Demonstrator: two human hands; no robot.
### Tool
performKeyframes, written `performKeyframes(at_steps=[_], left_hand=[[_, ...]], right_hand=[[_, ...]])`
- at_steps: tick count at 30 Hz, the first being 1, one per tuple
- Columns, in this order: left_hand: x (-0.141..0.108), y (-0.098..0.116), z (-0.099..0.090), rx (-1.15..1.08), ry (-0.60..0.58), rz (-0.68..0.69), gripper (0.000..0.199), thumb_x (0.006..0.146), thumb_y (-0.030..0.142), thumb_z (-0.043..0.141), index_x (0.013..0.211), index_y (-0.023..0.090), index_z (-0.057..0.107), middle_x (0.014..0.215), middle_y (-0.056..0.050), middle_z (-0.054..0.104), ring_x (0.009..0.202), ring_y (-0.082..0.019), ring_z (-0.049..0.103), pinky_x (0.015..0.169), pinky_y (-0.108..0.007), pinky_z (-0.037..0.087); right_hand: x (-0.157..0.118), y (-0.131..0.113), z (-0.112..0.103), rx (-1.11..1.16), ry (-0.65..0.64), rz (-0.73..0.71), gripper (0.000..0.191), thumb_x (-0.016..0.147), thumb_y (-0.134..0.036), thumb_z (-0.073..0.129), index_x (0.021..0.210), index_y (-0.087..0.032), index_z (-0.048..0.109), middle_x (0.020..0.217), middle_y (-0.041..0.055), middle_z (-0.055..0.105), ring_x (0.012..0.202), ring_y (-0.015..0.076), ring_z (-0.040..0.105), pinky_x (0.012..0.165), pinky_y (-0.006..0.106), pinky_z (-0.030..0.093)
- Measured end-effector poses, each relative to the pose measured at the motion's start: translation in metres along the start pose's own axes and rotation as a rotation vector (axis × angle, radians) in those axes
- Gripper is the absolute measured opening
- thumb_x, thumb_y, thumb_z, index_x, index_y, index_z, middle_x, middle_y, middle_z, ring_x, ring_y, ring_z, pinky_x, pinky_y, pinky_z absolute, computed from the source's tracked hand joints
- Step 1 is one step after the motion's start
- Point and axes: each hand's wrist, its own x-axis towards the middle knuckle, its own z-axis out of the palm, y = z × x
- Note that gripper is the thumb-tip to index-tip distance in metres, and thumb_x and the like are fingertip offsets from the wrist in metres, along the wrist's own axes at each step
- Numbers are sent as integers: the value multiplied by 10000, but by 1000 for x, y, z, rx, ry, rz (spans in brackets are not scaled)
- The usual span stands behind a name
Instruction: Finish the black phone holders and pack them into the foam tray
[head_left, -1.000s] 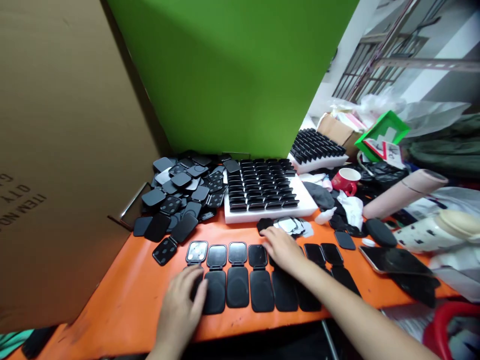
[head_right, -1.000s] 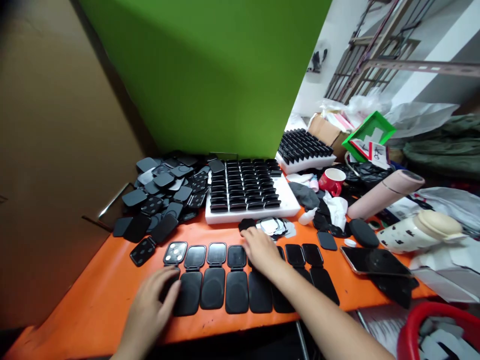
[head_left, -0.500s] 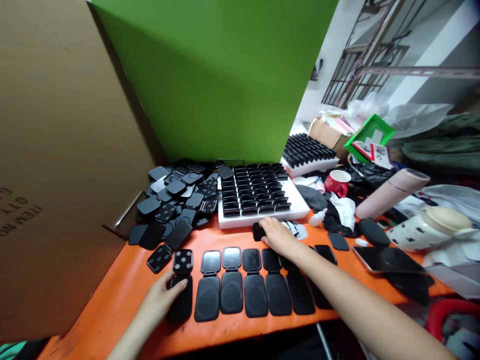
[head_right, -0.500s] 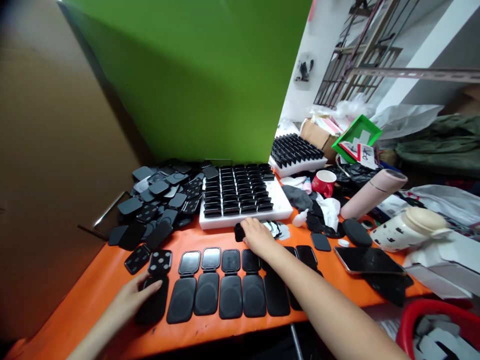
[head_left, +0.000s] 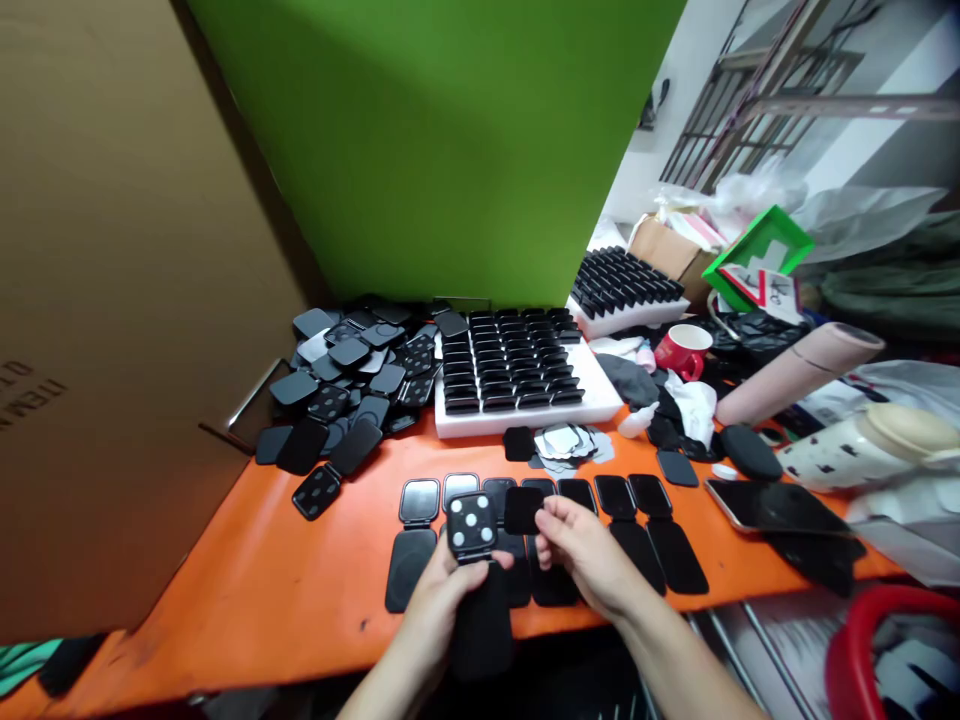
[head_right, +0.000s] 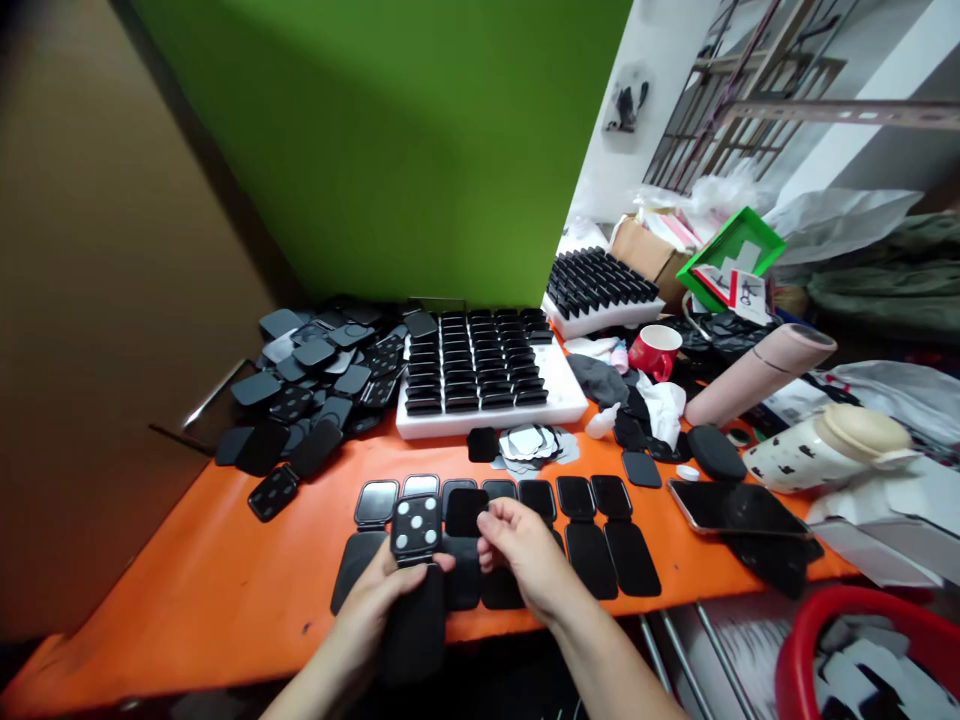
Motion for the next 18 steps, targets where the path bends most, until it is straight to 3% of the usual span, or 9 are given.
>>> performKeyframes(at_steps=[2, 6, 18], left_hand=[[2, -8, 6, -45, -58, -17, 346, 664, 182, 659, 990, 170, 545, 835, -53, 687, 781, -211, 636, 761, -324, 467], [5, -19, 10, -75, -72, -46, 463, 642, 179, 693, 1062, 196, 499, 930, -62, 651, 796, -238, 639, 714, -356, 492], [0, -23, 11, 76, -28, 57, 441, 684, 157, 632, 1099, 196, 488, 974, -30, 631, 901, -201, 584, 769, -292, 447]], right_hand=[[-8, 4, 13, 99, -12, 1, 271, 802, -422, 545, 738, -174, 455, 607, -27, 516, 529, 90, 479, 540, 224, 388], [-11, 5, 25, 77, -29, 6, 290, 771, -425, 580, 704, -173, 452, 587, -37, 501, 481, 85, 477, 468, 211, 381], [-8, 22, 30, -121, 45, -48, 244, 816, -387, 507, 694, -189, 431, 541, -61, 433, 423, 73, 431, 408, 198, 345]])
